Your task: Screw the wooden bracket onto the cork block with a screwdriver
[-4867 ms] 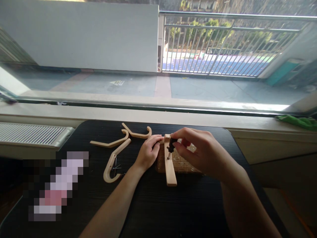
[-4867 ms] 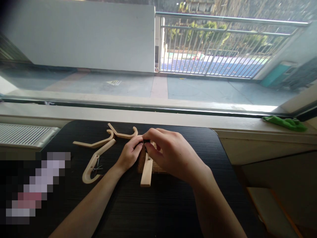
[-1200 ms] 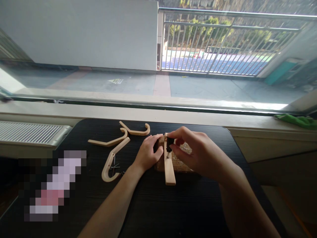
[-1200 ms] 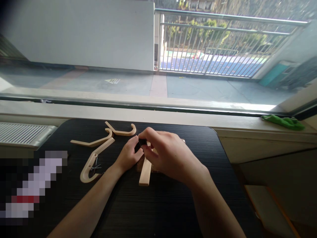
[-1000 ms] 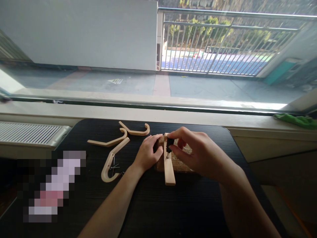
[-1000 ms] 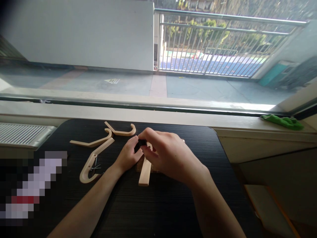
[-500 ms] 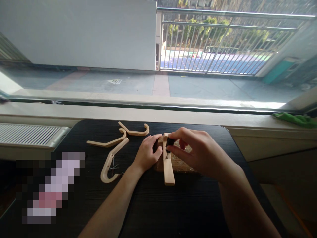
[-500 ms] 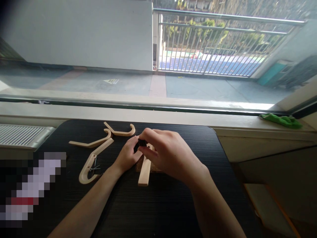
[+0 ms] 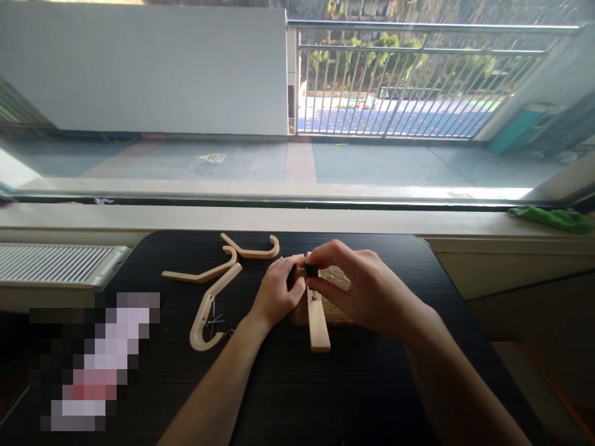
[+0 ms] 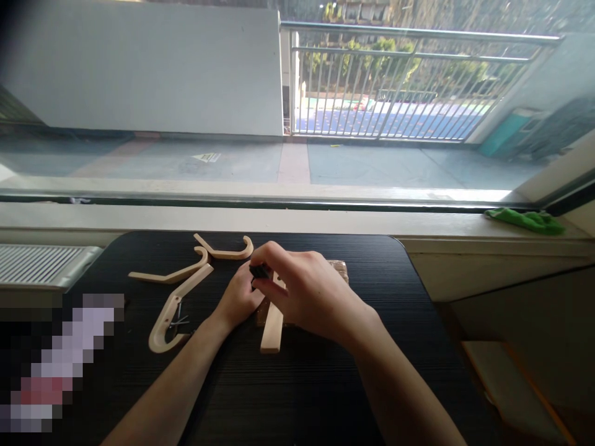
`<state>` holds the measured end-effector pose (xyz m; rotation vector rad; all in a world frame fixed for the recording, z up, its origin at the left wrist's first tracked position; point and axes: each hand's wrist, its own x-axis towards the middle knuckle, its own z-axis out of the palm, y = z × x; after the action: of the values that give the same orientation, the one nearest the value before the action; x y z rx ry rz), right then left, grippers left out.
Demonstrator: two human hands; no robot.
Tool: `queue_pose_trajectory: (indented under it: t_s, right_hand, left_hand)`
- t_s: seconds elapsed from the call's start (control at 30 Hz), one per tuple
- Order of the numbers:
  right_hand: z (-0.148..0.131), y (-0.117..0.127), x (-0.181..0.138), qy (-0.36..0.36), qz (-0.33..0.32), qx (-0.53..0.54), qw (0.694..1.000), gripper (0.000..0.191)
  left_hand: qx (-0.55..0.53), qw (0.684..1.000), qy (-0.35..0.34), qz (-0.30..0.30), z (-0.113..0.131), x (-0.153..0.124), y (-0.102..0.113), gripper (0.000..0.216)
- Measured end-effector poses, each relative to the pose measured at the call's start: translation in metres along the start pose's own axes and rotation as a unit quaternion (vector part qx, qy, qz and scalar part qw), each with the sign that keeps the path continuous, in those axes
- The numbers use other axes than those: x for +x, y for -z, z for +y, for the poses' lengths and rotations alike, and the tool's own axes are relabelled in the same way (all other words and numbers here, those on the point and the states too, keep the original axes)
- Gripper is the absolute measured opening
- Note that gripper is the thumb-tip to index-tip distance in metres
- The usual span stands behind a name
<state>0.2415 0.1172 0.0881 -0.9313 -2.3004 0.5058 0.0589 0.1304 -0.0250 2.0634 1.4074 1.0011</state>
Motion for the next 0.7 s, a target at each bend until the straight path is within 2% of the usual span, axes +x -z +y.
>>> queue_pose_trajectory:
  t_s: [0.17,0.37,0.7]
  right_hand:
    - [0.0024,-0.0019,0.0022,0.03,0.004,0.018,0.999,0.018]
    - [0.0038,0.0007,0.0018,0.03,0.01,0.02,0.999,0.015]
    - [0.0,0.0054,0.0021,0.02,0.0,0.003,1.0,0.015]
  left_hand:
    - [0.0,1.0,0.006,0.001,-0.0004,-0.0008,-0.0011,0.033]
    - [-0.004,1.0,0.005,0.003,-0.0007,-0.0008,-0.0012,0.04]
    - [0.002,1.0,0.004,0.003,0.0002,-0.0009,-0.0005,0.04]
